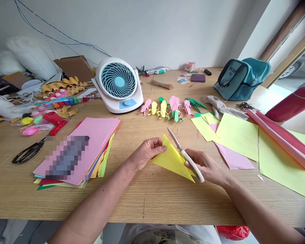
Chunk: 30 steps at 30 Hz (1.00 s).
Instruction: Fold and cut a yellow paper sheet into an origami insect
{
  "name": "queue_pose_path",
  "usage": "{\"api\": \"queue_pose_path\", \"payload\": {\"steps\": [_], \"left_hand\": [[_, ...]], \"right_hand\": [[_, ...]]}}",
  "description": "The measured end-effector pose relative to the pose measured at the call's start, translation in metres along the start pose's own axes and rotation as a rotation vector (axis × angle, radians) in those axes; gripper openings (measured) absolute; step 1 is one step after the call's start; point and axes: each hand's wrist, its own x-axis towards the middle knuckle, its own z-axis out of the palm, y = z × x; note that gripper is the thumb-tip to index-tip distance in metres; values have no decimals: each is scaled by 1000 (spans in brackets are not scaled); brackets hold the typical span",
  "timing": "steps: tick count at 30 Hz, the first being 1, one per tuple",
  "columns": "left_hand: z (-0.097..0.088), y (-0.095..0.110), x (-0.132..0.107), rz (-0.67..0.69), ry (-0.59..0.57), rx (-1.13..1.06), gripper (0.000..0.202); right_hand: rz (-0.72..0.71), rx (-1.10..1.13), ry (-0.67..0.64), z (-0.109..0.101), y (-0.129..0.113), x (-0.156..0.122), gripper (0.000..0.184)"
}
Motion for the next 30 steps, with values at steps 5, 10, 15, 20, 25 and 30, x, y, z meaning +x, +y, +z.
{"api": "queue_pose_path", "payload": {"steps": [5,10,15,20,25,30], "left_hand": [[-3,0,-2,-39,-31,-81,33],[-7,1,-3,-44,-63,-250,32],[0,1,-3,10,-66,-110,37],[3,1,-2,27,41,10,45],[-3,4,-2,12,73,34,55],[-5,4,-1,5,43,15,54]], "right_hand": [[-5,22,39,1,-3,-2,43],[46,356,-2,-2,-4,-3,49],[30,148,-27,5,-5,0,46],[39,32,-84,8,-7,-2,44],[60,50,-176,8,-10,-5,38],[55,52,-166,9,-11,-5,25]]}}
